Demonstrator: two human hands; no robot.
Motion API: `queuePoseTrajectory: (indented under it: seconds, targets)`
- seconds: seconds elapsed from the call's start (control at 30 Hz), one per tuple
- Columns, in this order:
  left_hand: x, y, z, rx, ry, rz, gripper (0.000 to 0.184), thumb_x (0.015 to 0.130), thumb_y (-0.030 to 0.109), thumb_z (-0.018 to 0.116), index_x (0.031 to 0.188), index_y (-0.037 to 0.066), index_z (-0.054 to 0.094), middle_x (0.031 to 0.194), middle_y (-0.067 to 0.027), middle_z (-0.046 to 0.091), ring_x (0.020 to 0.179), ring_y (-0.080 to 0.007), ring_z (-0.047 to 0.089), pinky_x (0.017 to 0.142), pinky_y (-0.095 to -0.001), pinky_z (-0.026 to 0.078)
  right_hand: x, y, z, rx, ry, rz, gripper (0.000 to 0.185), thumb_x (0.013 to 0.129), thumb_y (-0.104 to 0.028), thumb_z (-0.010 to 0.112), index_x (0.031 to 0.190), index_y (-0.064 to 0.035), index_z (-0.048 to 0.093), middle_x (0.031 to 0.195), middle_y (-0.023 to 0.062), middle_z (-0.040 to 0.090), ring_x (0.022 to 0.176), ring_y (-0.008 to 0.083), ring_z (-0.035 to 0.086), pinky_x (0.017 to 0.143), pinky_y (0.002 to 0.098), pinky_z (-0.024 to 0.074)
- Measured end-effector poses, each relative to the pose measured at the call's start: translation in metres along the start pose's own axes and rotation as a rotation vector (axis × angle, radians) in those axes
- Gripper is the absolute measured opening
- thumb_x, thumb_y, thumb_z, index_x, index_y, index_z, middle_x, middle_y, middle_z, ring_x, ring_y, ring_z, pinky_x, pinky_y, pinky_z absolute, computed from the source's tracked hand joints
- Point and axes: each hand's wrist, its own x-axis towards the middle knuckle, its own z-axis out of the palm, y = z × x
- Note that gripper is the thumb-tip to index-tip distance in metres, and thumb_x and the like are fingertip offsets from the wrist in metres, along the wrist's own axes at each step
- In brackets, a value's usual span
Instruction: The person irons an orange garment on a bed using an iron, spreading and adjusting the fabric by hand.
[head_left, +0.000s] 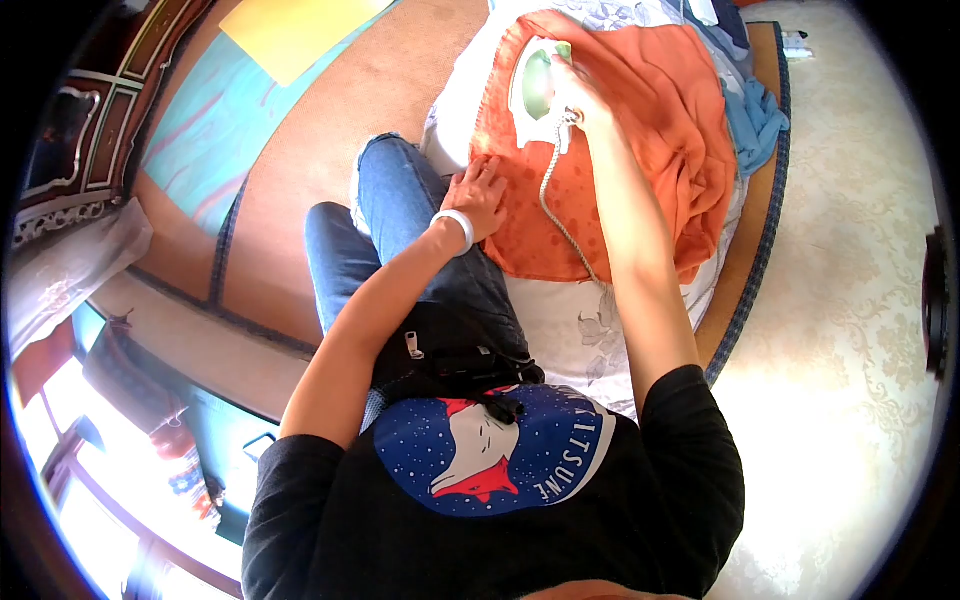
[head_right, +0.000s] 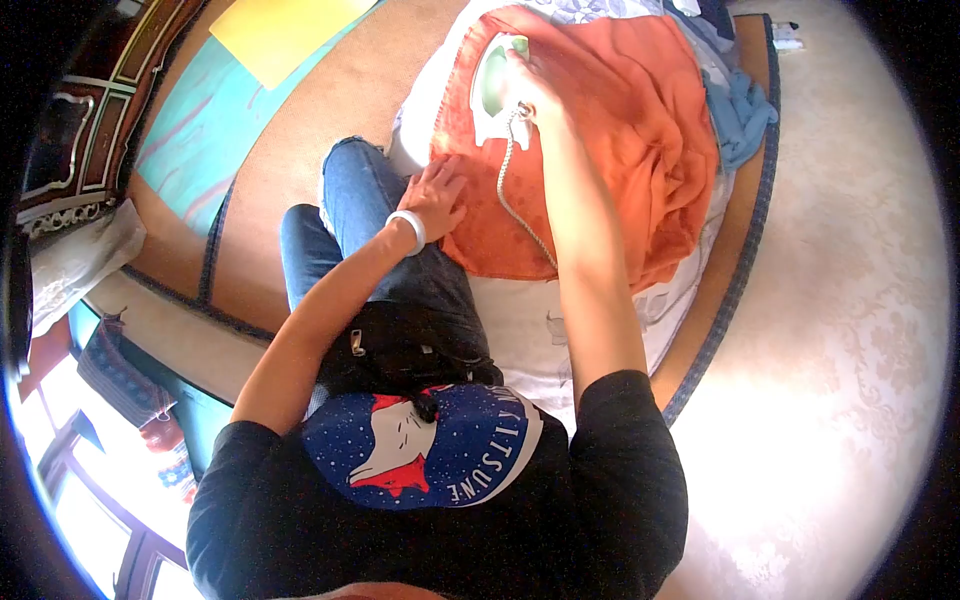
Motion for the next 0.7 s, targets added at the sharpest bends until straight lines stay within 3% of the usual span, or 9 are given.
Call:
queuePoseTrajectory:
  seconds: [0.13,0.27,0.37,0.5,0.7]
  targets:
    - [0.001,-0.001,0.002,0.004,0.014,0.018,0.047,0.078,0.029,0.058,0.119,0.007,0.05,0.14,-0.0151,0.031,0.131,-0.0313,0.027,0.101,-0.0477,0.032,-0.01,-0.007,0.006,0.045,-0.015,0.03,0.032,0.09,-0.035,0.053,0.1,-0.0044,0.05,0.069,0.0015,0.05,0.054,0.0106,0.049,0.05,0.0286,0.0466]
    - [0.002,-0.001,0.001,0.0,0.007,0.04,0.049,0.078,0.027,0.059,0.121,0.008,0.048,0.14,-0.0145,0.031,0.131,-0.0313,0.027,0.1,-0.0492,0.032,0.0,0.011,-0.002,-0.071,0.067,0.0,0.029,0.091,-0.035,0.051,0.097,-0.0067,0.048,0.067,0.0012,0.048,0.049,0.0101,0.047,0.044,0.0273,0.0449]
    - [0.0,0.0,-0.001,0.058,-0.042,0.037,0.046,0.082,0.029,0.052,0.122,0.008,0.046,0.143,-0.0143,0.027,0.133,-0.0306,0.022,0.101,-0.0471,0.03,0.028,0.037,-0.028,-0.258,0.112,-0.091,0.027,0.091,-0.034,0.051,0.095,-0.0075,0.047,0.066,0.001,0.047,0.049,0.0103,0.047,0.044,0.0268,0.045]
    - [-0.001,0.0,0.001,0.096,-0.049,0.037,0.049,0.082,0.03,0.053,0.124,0.007,0.045,0.144,-0.015,0.026,0.134,-0.0309,0.021,0.102,-0.047,0.029,-0.017,0.024,-0.057,-0.071,-0.029,-0.03,0.03,0.089,-0.036,0.055,0.097,-0.0086,0.048,0.067,0.0014,0.049,0.049,0.0105,0.048,0.043,0.027,0.0459]
    - [-0.001,0.001,0.002,0.109,-0.053,0.04,0.052,0.081,0.03,0.055,0.125,0.005,0.043,0.145,-0.0152,0.024,0.134,-0.0308,0.021,0.103,-0.0469,0.029,-0.05,0.046,-0.114,-0.008,0.15,0.065,0.03,0.09,-0.036,0.052,0.098,-0.0077,0.047,0.063,0.004,0.05,0.045,0.0134,0.049,0.041,0.0288,0.0456]
